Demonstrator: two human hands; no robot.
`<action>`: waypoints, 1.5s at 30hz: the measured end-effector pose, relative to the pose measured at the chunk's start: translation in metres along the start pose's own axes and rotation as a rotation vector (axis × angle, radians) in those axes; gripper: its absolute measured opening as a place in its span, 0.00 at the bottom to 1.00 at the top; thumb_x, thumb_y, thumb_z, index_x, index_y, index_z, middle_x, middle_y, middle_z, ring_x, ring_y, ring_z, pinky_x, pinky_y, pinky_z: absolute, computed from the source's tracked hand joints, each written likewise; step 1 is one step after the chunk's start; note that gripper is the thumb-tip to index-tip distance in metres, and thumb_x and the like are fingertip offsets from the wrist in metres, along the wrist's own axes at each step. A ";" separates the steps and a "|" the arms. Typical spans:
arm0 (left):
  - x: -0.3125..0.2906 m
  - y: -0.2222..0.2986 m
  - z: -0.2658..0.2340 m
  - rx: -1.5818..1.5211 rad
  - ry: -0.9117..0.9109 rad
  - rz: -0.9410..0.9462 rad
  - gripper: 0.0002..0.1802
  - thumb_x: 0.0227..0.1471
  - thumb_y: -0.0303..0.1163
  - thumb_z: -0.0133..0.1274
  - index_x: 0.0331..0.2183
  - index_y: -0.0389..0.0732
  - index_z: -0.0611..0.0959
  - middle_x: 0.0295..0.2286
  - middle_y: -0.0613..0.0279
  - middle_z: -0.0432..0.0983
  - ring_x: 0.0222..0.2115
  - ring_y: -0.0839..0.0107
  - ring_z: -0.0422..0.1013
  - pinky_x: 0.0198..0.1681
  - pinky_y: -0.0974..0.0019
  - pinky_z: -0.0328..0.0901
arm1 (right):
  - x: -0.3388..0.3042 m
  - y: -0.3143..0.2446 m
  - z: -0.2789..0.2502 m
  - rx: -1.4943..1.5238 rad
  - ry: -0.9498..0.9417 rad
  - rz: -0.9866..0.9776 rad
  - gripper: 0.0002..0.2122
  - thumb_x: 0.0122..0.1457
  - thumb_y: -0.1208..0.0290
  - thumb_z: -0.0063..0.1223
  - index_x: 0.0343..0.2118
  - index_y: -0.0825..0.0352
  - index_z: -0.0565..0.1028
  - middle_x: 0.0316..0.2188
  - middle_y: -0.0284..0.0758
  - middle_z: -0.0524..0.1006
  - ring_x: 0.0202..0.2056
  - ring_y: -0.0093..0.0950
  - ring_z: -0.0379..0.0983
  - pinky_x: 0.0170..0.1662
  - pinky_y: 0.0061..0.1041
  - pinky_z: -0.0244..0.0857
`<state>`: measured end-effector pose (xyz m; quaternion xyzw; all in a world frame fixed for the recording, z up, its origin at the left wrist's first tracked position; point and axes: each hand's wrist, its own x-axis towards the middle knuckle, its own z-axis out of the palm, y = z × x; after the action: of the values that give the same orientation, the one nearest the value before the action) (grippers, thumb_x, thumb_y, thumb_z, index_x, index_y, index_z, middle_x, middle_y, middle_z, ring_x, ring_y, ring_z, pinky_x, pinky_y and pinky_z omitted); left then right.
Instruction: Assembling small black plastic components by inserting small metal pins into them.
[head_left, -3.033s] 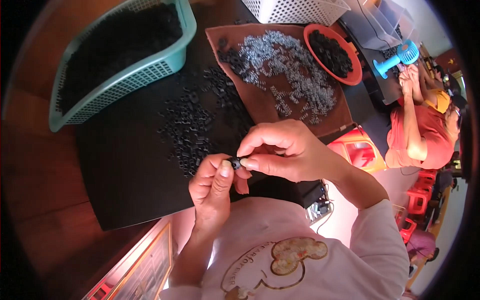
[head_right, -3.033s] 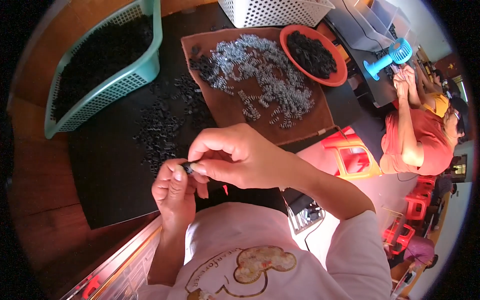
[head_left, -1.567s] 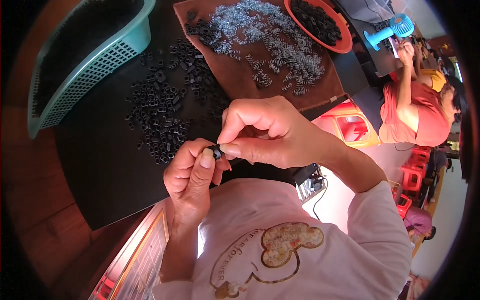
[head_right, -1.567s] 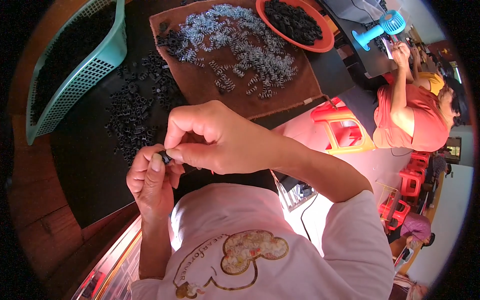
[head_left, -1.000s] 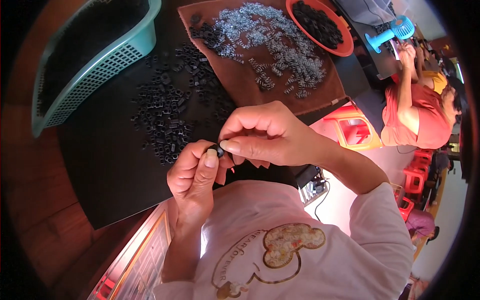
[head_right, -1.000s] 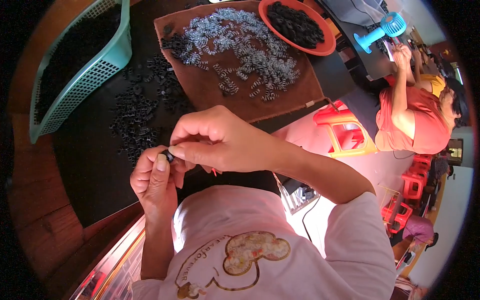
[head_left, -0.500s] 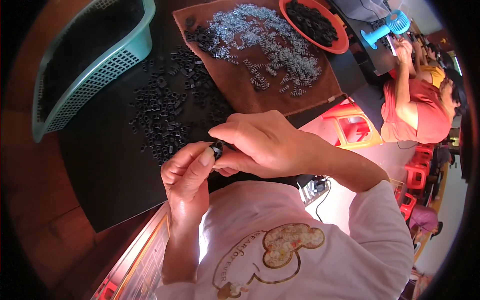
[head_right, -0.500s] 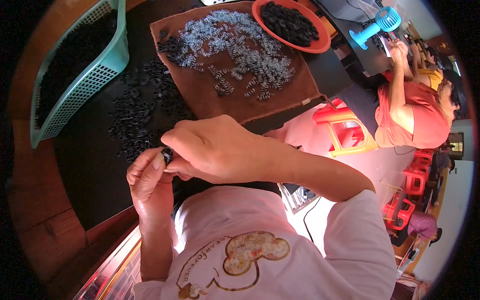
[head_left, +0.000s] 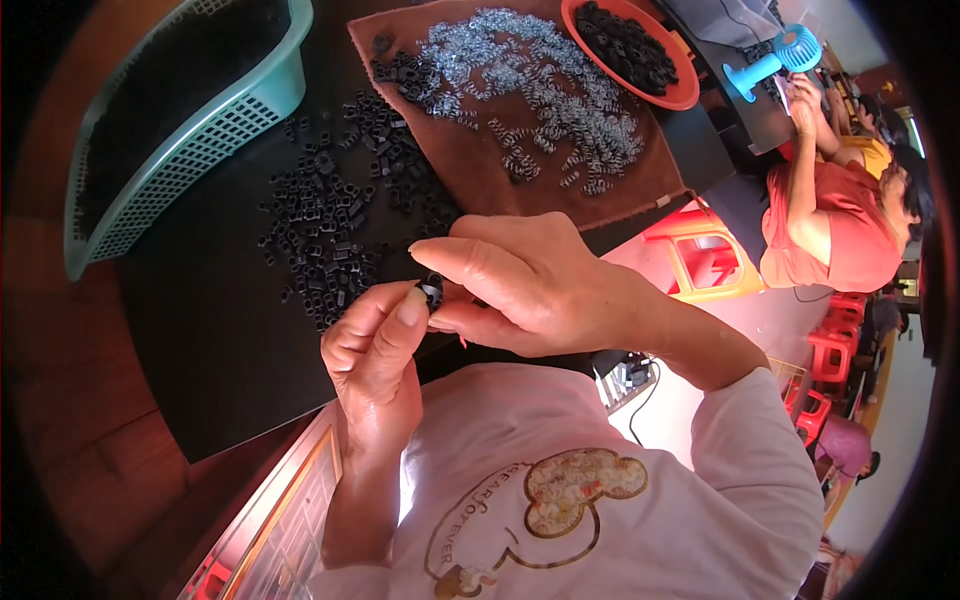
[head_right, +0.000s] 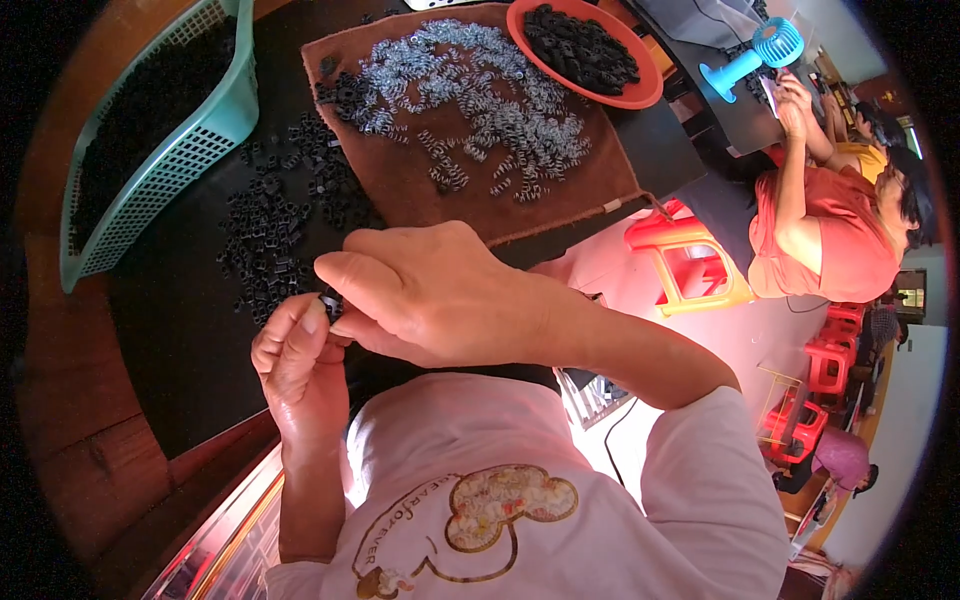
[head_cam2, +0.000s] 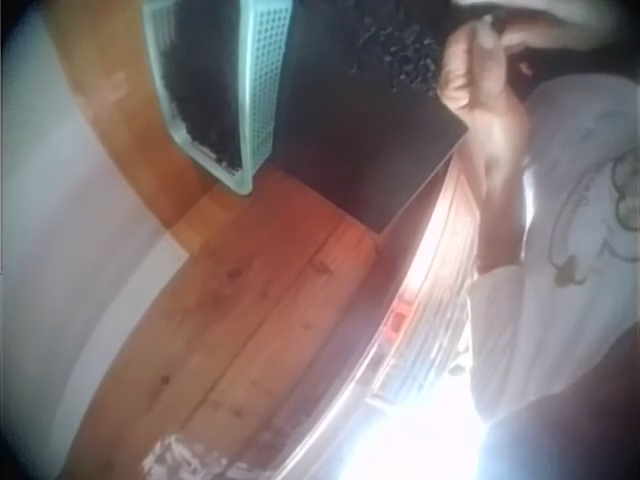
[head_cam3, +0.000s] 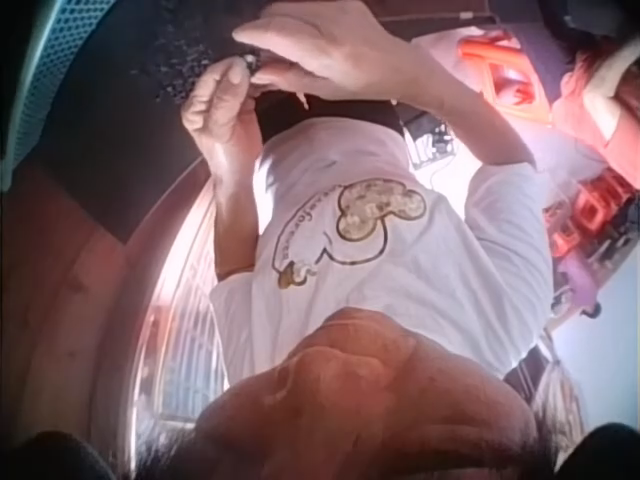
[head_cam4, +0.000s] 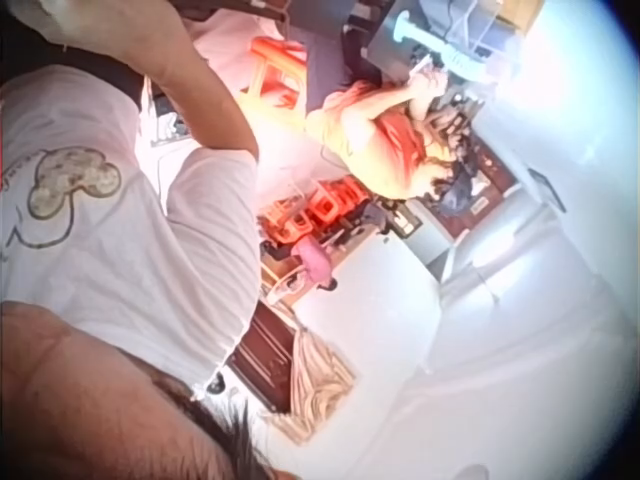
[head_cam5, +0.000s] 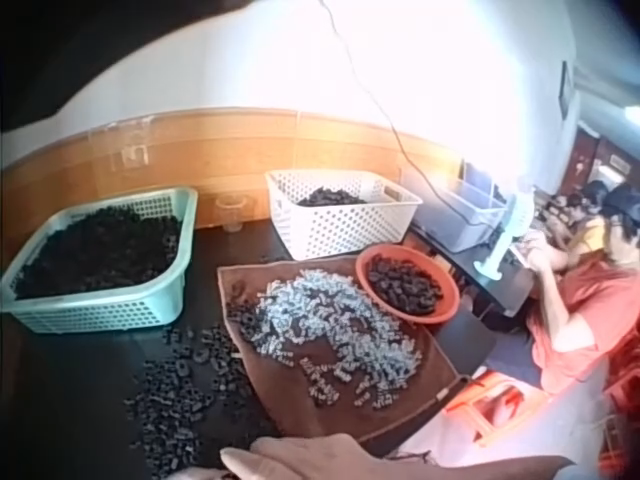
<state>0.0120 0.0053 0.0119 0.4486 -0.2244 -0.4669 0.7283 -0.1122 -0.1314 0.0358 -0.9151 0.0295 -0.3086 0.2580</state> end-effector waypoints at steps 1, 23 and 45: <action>0.000 0.001 0.001 0.007 0.000 0.002 0.10 0.57 0.28 0.52 0.36 0.30 0.80 0.28 0.63 0.77 0.29 0.77 0.72 0.38 0.71 0.68 | 0.001 0.000 -0.001 0.006 -0.002 0.005 0.21 0.46 0.73 0.63 0.43 0.71 0.69 0.27 0.36 0.71 0.27 0.35 0.73 0.23 0.31 0.66; -0.004 -0.013 0.007 0.086 0.136 0.120 0.11 0.61 0.29 0.49 0.32 0.31 0.80 0.24 0.69 0.72 0.25 0.83 0.65 0.30 0.78 0.62 | -0.001 -0.007 0.020 -0.341 0.110 -0.156 0.19 0.40 0.72 0.60 0.36 0.78 0.74 0.24 0.34 0.67 0.22 0.26 0.70 0.18 0.23 0.63; 0.001 -0.008 0.007 0.206 -0.046 0.066 0.19 0.63 0.36 0.46 0.36 0.27 0.80 0.32 0.48 0.80 0.30 0.63 0.78 0.37 0.63 0.73 | -0.030 0.124 -0.146 -0.629 0.249 0.522 0.15 0.52 0.64 0.60 0.38 0.68 0.76 0.31 0.38 0.75 0.31 0.38 0.75 0.35 0.32 0.68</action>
<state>0.0034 -0.0006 0.0086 0.5027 -0.3027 -0.4274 0.6877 -0.2082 -0.2978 0.0569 -0.8667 0.3836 -0.3173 0.0304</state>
